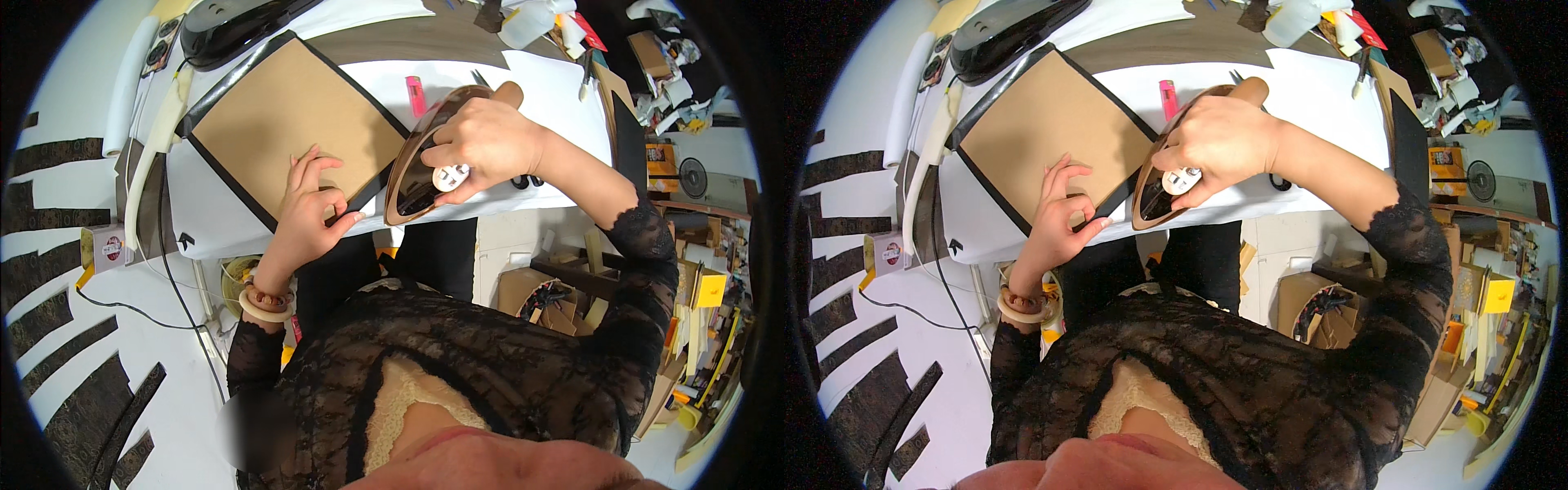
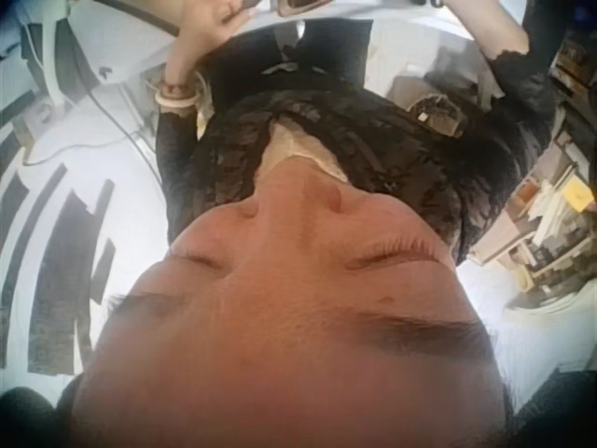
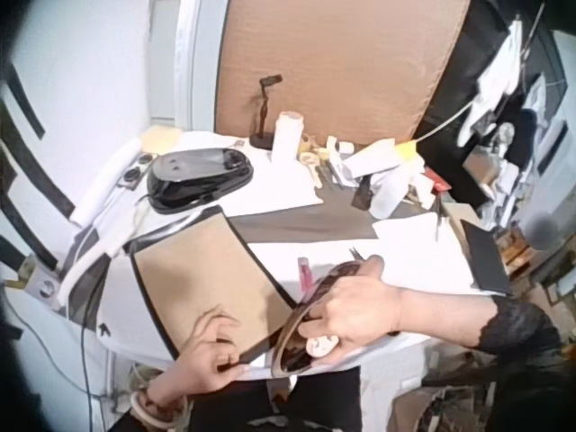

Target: The person irons a black fabric piece on a white work surface, then uses scissors to trim the edges. They fold the fabric, iron it again, and continue trimming and folding the material.

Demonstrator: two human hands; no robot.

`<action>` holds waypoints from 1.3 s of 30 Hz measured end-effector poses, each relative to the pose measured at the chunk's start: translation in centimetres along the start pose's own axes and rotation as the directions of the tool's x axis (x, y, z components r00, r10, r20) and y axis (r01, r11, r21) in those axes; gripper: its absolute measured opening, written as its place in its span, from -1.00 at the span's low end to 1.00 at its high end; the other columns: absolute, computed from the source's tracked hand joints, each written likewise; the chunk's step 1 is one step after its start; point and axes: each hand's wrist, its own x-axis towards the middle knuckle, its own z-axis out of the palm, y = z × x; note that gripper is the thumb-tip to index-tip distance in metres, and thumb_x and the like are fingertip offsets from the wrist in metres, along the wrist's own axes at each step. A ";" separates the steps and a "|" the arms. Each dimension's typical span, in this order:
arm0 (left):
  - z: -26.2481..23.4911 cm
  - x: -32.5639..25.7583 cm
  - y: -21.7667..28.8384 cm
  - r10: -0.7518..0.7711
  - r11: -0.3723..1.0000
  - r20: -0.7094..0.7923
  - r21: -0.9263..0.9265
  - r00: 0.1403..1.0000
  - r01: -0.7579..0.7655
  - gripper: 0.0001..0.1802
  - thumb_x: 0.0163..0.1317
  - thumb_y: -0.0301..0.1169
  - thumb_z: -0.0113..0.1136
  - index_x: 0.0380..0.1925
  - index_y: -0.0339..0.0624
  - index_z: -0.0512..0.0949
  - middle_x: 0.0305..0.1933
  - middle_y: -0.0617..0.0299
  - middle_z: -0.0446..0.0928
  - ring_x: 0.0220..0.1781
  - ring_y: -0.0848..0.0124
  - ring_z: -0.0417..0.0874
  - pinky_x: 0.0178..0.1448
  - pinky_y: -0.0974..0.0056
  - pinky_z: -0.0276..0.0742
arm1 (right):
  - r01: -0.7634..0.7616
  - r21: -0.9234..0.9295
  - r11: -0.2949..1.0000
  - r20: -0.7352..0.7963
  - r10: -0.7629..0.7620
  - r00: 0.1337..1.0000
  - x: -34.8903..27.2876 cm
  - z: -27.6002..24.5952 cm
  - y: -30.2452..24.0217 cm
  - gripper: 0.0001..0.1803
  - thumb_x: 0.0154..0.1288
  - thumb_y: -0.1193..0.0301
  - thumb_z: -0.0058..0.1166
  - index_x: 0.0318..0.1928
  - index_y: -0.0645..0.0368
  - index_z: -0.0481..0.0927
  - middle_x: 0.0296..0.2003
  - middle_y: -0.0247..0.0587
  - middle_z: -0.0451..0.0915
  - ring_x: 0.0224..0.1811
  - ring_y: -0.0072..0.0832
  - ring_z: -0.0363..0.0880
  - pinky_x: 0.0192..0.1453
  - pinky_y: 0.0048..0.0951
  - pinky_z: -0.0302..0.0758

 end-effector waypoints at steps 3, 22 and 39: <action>0.1 0.0 -0.5 -0.017 1.000 -0.025 -0.021 1.000 0.017 -0.65 0.06 -0.39 0.44 -0.69 -0.23 0.43 0.14 -0.01 0.44 0.48 -0.19 0.20 0.54 -0.32 -0.09 | -0.050 0.017 0.999 0.023 0.050 0.999 0.5 -0.2 -0.3 -0.55 0.02 0.00 0.41 -0.40 0.13 0.62 -0.62 -0.21 0.54 -0.52 -0.19 0.62 -0.47 -0.25 0.49; -0.4 0.0 -0.4 -0.271 0.859 -0.184 -0.490 0.945 0.151 -0.78 0.22 -0.45 0.26 -0.50 -0.25 0.41 0.07 -0.02 0.42 0.38 -0.13 0.36 0.52 -0.24 0.05 | -0.187 -0.021 0.982 0.147 0.188 0.971 3.4 0.3 -3.4 -0.50 0.04 -0.02 0.40 -0.37 0.17 0.57 -0.63 -0.19 0.55 -0.51 -0.21 0.64 -0.40 -0.29 0.53; 1.4 -0.7 -0.4 -0.025 1.000 -0.171 0.013 0.985 0.028 -0.77 0.09 -0.56 0.28 -0.58 -0.24 0.38 0.04 0.01 0.40 0.43 -0.13 0.30 0.55 -0.24 0.01 | 0.011 0.052 0.999 0.041 -0.014 0.999 3.2 0.1 -1.2 -0.54 0.05 0.05 0.41 -0.26 0.19 0.67 -0.64 -0.26 0.47 -0.60 -0.26 0.55 -0.50 -0.33 0.45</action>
